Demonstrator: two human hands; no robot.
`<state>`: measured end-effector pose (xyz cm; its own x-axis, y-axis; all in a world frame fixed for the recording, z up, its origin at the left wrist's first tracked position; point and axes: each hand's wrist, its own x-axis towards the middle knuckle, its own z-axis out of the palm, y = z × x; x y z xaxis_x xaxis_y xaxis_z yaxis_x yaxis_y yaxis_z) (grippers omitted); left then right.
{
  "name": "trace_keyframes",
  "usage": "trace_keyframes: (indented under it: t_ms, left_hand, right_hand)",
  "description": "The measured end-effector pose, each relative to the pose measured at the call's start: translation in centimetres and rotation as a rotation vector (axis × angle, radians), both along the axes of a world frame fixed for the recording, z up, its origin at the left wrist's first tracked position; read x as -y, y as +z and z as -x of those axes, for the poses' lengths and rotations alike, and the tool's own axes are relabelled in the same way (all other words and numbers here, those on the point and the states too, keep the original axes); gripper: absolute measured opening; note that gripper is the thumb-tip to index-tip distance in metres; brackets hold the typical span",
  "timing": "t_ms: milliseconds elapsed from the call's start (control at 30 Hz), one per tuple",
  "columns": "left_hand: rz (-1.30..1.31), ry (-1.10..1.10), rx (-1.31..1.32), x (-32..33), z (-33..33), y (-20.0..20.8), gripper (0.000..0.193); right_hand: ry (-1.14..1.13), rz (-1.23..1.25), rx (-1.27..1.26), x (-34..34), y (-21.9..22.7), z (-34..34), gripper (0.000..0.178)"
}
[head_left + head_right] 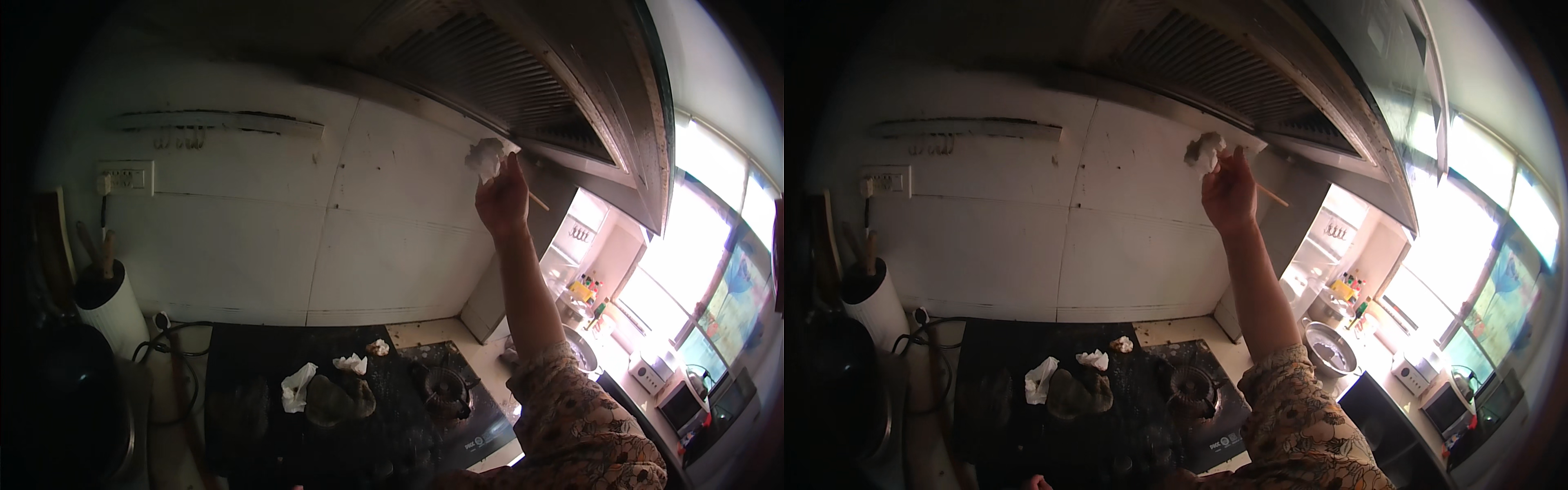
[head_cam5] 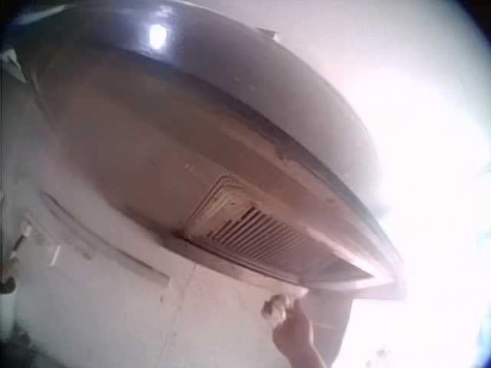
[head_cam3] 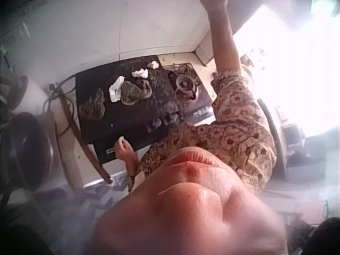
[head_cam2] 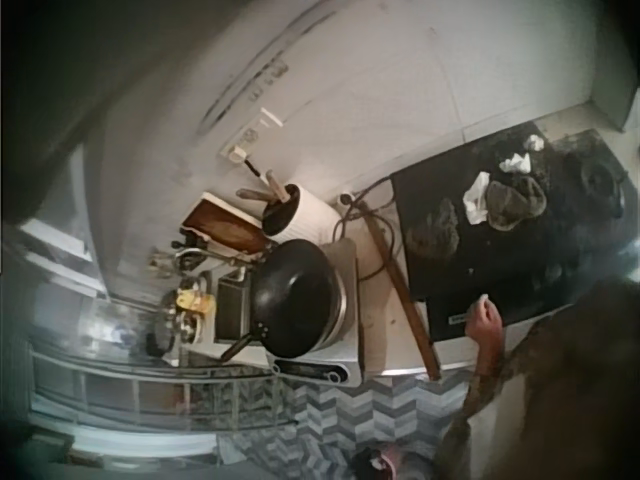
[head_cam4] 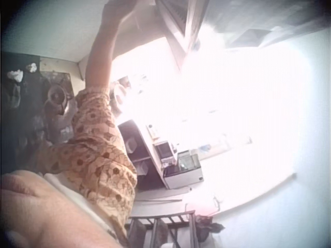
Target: The person cleans the underside of a kitchen range hood using a cloth and paper towels. They repeatedly wipe the metal surface, rinse the cloth at the sink, and continue wiping different sections of the hood.
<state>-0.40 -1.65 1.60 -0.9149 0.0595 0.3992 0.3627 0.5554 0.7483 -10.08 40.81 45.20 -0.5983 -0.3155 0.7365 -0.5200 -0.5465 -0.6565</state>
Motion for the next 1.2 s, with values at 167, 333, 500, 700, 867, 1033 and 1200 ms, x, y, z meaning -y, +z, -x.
trace_keyframes:
  t_ms: [167, 333, 500, 700, 867, 1033, 1200]
  left_hand:
    - [-0.166, -0.003, 0.089, -1.3, -0.1, 3.7, 0.013]
    - [-0.588, -0.627, 0.064, -7.4, 4.7, 14.5, 0.027]
    - [-1.025, -0.849, 0.057, -14.0, 8.1, 20.8, 0.044]
    - [-1.334, -0.948, 0.221, -15.1, 8.4, 22.3, 0.043]
    - [-1.62, -0.857, 0.605, -15.4, 8.1, 21.6, 0.018]
    - [-1.659, -0.804, 0.88, -16.4, 9.0, 20.2, 0.007]
    - [-1.497, -0.56, 0.677, -16.4, 7.9, 20.2, 0.013]
  right_hand:
    - [-0.272, 0.342, 0.211, 4.4, -5.4, -1.1, 0.029]
    - [-0.295, 0.423, 0.403, 9.5, -10.9, -2.8, 0.024]
    - [-0.227, 0.465, 0.536, 15.0, -14.4, -4.0, 0.024]
    - [-0.443, 0.342, 0.568, 16.2, -18.3, -5.4, 0.017]
    - [-0.782, -0.068, 0.434, 17.3, -18.6, -6.9, 0.019]
    - [-1.178, -0.809, -0.058, 18.2, -17.3, -8.8, 0.043]
    - [-1.226, -1.113, -0.426, 16.9, -16.6, -8.6, 0.042]
